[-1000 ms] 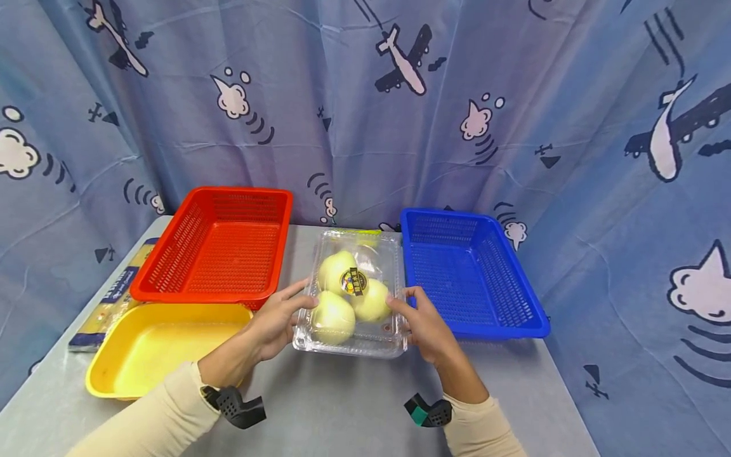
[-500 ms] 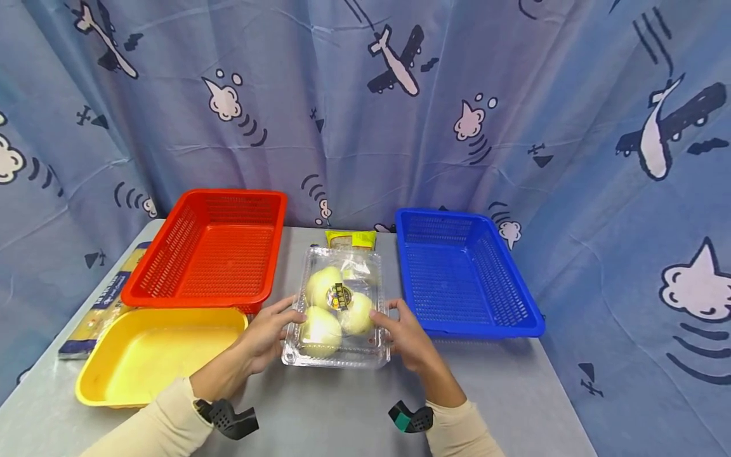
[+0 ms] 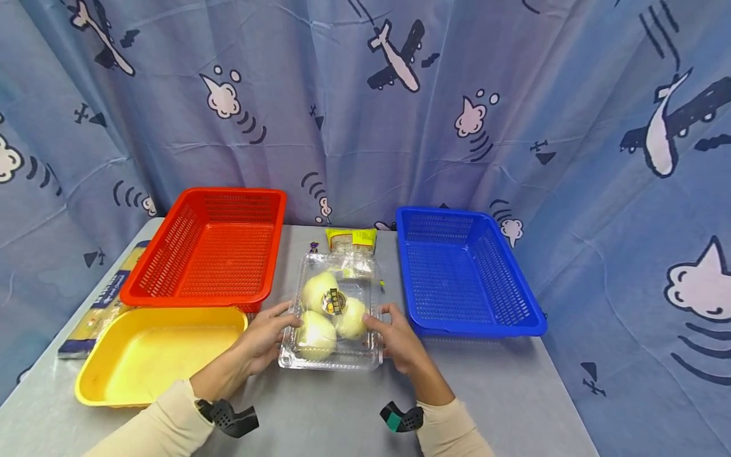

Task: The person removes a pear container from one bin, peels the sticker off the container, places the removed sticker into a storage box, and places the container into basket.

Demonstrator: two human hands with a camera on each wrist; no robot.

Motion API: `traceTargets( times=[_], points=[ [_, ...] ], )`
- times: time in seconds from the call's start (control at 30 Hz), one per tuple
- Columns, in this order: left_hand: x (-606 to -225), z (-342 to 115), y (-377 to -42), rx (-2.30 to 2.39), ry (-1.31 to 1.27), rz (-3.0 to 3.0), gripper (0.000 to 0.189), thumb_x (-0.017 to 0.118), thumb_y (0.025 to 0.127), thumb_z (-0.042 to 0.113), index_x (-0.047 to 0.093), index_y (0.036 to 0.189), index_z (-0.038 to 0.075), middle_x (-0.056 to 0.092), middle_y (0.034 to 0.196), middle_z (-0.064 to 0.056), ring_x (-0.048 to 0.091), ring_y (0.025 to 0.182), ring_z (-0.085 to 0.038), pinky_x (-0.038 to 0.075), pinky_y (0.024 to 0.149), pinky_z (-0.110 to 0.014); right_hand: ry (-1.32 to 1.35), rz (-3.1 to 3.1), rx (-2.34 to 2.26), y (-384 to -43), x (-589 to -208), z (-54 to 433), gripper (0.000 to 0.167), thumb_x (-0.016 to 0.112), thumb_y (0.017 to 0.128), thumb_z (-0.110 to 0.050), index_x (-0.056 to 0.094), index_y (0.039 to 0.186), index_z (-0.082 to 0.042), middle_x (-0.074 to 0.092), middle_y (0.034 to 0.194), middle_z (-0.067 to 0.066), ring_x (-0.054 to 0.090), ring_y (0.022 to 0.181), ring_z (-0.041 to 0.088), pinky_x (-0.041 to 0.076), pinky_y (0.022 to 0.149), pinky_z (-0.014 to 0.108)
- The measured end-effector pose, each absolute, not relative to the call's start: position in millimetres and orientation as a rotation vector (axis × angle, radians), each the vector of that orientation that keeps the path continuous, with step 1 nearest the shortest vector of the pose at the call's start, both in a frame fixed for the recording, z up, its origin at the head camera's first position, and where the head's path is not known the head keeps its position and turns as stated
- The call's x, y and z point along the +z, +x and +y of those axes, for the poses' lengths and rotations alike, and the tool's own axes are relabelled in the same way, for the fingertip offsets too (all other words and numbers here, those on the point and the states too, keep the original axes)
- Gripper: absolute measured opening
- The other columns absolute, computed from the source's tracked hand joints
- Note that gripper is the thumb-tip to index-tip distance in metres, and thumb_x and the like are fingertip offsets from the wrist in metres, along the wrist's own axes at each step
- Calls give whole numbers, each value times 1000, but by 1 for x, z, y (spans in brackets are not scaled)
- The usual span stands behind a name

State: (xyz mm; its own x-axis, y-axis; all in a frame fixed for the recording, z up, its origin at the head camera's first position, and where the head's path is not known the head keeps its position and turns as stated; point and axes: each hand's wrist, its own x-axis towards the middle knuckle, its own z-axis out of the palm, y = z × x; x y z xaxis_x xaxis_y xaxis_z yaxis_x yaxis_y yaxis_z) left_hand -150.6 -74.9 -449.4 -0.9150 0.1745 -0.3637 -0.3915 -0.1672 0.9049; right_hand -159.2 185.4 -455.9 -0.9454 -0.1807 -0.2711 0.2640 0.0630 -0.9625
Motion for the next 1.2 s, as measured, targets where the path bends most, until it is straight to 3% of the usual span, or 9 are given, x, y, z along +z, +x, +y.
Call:
traceTargets(
  times=[0.47, 0.9, 1.2],
  points=[
    [-460, -76, -154, 2117, -288, 1792, 80, 66, 78, 7, 30, 150, 1, 40, 138, -31, 49, 112, -37, 51, 80, -50, 146, 2092, -1903, -161, -465, 178, 38, 65, 92, -27, 43, 115, -5, 52, 76, 7, 45, 59, 15, 37, 51, 27],
    [-467, -77, -154, 2120, -273, 1776, 83, 67, 76, 1, 28, 149, -2, 52, 115, -27, 60, 93, -31, 54, 76, -46, 163, 2118, -1902, -160, -471, 175, 41, 67, 91, -28, 47, 115, -1, 56, 79, 9, 50, 62, 16, 40, 52, 29],
    [-467, -77, -154, 2075, -253, 1788, 86, 68, 76, 0, 24, 150, -2, 48, 120, -27, 62, 88, -31, 55, 71, -48, 186, 2140, -1900, -161, -473, 174, 42, 69, 90, -29, 54, 117, 0, 60, 87, 12, 55, 71, 19, 46, 53, 33]
  ],
)
